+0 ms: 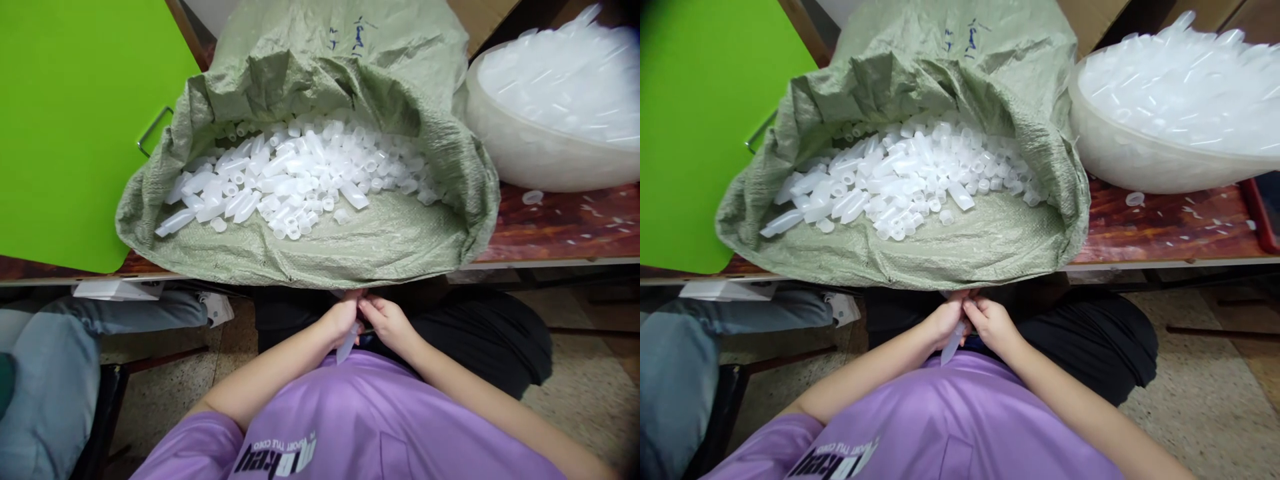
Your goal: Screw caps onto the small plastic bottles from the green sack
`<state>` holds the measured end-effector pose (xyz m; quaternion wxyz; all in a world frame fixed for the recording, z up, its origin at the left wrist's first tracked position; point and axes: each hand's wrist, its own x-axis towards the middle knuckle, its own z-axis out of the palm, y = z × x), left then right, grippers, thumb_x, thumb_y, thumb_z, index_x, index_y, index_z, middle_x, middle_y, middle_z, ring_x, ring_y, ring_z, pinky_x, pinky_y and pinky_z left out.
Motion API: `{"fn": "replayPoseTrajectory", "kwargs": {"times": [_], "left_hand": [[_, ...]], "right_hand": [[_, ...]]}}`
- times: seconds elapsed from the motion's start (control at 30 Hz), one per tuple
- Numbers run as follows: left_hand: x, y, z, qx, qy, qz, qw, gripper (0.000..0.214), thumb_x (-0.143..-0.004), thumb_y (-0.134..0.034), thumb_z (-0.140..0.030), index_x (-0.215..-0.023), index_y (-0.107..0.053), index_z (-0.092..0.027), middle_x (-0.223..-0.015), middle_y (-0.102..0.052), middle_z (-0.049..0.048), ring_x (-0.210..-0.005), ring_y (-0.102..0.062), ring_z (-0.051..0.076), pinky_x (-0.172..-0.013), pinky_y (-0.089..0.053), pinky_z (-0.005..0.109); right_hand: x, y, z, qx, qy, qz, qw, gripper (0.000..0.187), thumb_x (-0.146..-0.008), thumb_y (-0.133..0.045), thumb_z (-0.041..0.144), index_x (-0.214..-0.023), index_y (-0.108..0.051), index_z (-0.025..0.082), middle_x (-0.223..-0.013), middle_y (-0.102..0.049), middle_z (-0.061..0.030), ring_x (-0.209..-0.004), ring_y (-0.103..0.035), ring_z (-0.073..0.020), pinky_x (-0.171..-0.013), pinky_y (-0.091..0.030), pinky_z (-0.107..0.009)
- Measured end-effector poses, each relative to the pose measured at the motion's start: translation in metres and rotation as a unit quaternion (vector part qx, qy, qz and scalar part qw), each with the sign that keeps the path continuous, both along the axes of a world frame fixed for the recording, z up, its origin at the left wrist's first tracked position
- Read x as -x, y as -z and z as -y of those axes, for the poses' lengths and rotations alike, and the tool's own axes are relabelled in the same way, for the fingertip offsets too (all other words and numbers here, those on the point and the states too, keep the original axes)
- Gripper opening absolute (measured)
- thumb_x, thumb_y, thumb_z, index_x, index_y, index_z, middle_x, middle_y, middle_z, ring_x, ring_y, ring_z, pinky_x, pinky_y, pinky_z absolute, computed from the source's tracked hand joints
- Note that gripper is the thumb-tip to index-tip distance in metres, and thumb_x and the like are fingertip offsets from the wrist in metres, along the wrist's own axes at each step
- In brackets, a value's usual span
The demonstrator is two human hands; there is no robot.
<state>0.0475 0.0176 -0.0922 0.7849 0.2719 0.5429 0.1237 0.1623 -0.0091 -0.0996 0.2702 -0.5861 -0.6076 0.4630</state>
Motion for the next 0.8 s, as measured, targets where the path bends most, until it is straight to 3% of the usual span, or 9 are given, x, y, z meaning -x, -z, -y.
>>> {"fn": "replayPoseTrajectory", "kwargs": {"times": [0.1,0.2,0.37,0.47,0.57,0.63,0.67,0.73,0.8], "left_hand": [[0.002,0.001,-0.001,0.008,0.010,0.001,1.000,0.058,-0.077,-0.026,-0.070,-0.059,-0.047,-0.018,-0.042,-0.039,-0.0032,-0.032,-0.031,0.008,-0.031,-0.024,0.021],[0.002,0.005,-0.003,0.022,0.014,0.018,0.999,0.057,-0.077,-0.029,-0.068,-0.056,-0.045,-0.017,-0.043,-0.041,-0.0024,-0.032,-0.032,0.007,-0.031,-0.023,0.021],[0.004,0.012,-0.011,0.057,-0.004,0.054,0.997,0.045,-0.076,-0.037,-0.060,-0.065,-0.045,-0.018,-0.048,-0.043,-0.0036,-0.032,-0.033,0.007,-0.033,-0.026,0.020],[0.006,0.014,-0.015,0.076,-0.030,0.047,0.996,0.039,-0.076,-0.036,-0.057,-0.083,-0.046,-0.020,-0.057,-0.048,-0.0041,-0.034,-0.034,0.006,-0.035,-0.029,0.019],[0.007,0.010,-0.014,0.070,-0.044,0.040,0.996,0.042,-0.077,-0.036,-0.057,-0.090,-0.047,-0.020,-0.061,-0.047,-0.0043,-0.036,-0.036,0.006,-0.036,-0.030,0.019],[0.006,0.005,-0.009,0.056,-0.038,0.048,0.997,0.041,-0.074,-0.046,-0.055,-0.091,-0.050,-0.018,-0.064,-0.049,-0.0039,-0.038,-0.037,0.006,-0.035,-0.030,0.019],[0.007,0.002,-0.005,0.042,-0.028,0.058,0.997,0.040,-0.071,-0.053,-0.051,-0.092,-0.052,-0.018,-0.066,-0.051,-0.0033,-0.039,-0.037,0.005,-0.036,-0.030,0.019],[0.010,-0.004,0.002,0.004,0.008,0.088,0.996,0.041,-0.064,-0.065,-0.038,-0.097,-0.054,-0.016,-0.072,-0.055,-0.0019,-0.041,-0.038,0.005,-0.037,-0.031,0.019],[0.016,-0.009,0.010,-0.026,0.067,0.118,0.990,0.042,-0.061,-0.068,-0.027,-0.099,-0.056,-0.015,-0.072,-0.057,-0.0014,-0.044,-0.043,0.005,-0.042,-0.035,0.020]], "right_hand": [[0.010,0.001,0.003,0.056,0.027,-0.035,0.997,0.041,-0.087,-0.026,0.045,-0.055,-0.036,0.022,-0.042,-0.043,0.0033,-0.038,-0.041,-0.0104,-0.039,-0.036,-0.023],[0.013,0.000,0.003,0.099,0.037,-0.040,0.994,0.042,-0.086,-0.025,0.047,-0.056,-0.038,0.022,-0.039,-0.038,0.0051,-0.034,-0.034,-0.0095,-0.035,-0.031,-0.023],[-0.007,-0.006,-0.009,0.124,0.031,0.021,0.992,0.048,-0.088,-0.026,0.052,-0.074,-0.059,0.019,-0.057,-0.059,-0.0038,-0.047,-0.052,-0.0150,-0.045,-0.039,-0.026],[-0.026,-0.025,-0.013,0.112,0.035,0.083,0.990,0.041,-0.085,-0.039,0.053,-0.092,-0.062,0.020,-0.075,-0.066,-0.0081,-0.065,-0.060,-0.0204,-0.055,-0.041,-0.029],[-0.034,-0.063,-0.017,0.109,-0.094,0.088,0.986,0.037,-0.084,-0.045,0.052,-0.083,-0.064,0.020,-0.077,-0.067,-0.0053,-0.070,-0.061,-0.0193,-0.060,-0.042,-0.027],[-0.031,-0.092,-0.025,0.063,-0.173,0.057,0.981,0.032,-0.086,-0.045,0.047,-0.083,-0.063,0.021,-0.078,-0.067,-0.0024,-0.070,-0.060,-0.0162,-0.061,-0.043,-0.025],[-0.028,-0.105,-0.031,0.009,-0.163,0.060,0.985,0.030,-0.087,-0.044,0.044,-0.083,-0.062,0.020,-0.077,-0.066,-0.0019,-0.070,-0.060,-0.0154,-0.062,-0.043,-0.024],[-0.019,-0.125,-0.049,-0.130,-0.078,0.139,0.979,0.024,-0.087,-0.045,0.037,-0.083,-0.061,0.020,-0.078,-0.064,-0.0026,-0.072,-0.058,-0.0159,-0.065,-0.043,-0.026],[-0.008,-0.135,-0.073,-0.226,-0.009,0.243,0.943,0.020,-0.086,-0.046,0.031,-0.089,-0.061,0.019,-0.083,-0.064,-0.0047,-0.075,-0.058,-0.0183,-0.066,-0.042,-0.028]]}}
